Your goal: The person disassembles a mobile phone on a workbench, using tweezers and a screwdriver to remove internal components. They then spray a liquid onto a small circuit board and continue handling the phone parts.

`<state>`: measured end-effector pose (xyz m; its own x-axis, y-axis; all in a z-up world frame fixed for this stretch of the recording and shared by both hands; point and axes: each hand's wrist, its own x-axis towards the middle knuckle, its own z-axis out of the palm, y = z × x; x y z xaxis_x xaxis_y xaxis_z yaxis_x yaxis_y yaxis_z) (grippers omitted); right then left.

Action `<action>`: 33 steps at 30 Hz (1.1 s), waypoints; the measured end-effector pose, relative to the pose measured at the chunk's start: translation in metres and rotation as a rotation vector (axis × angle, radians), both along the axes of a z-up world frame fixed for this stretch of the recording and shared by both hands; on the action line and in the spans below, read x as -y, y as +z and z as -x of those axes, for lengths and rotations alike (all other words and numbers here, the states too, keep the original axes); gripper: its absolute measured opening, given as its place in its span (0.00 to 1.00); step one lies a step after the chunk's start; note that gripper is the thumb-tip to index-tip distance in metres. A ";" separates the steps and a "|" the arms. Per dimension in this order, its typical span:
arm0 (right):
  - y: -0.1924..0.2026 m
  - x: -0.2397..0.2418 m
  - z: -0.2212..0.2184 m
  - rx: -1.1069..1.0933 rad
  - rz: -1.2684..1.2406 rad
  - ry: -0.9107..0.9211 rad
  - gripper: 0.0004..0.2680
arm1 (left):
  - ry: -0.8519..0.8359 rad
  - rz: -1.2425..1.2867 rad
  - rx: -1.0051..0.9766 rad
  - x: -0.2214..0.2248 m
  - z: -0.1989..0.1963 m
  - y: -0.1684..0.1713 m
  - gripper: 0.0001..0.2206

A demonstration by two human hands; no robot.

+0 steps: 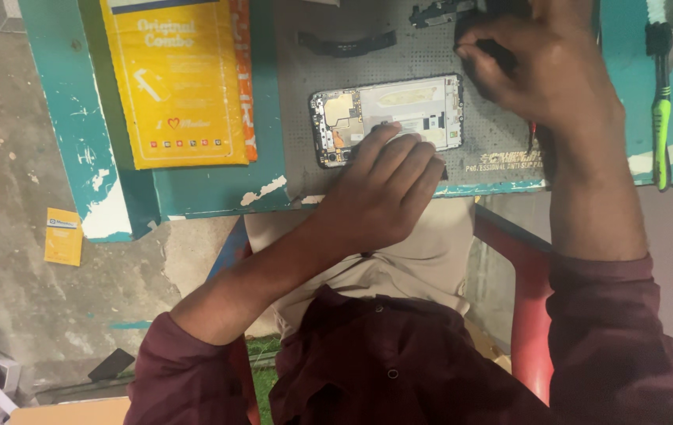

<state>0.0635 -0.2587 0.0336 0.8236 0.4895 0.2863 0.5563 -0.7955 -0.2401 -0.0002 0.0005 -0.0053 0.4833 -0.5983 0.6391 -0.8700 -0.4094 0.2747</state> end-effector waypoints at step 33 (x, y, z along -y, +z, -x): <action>0.011 0.038 -0.004 -0.197 -0.047 0.041 0.05 | 0.017 -0.002 0.033 -0.001 0.002 -0.002 0.09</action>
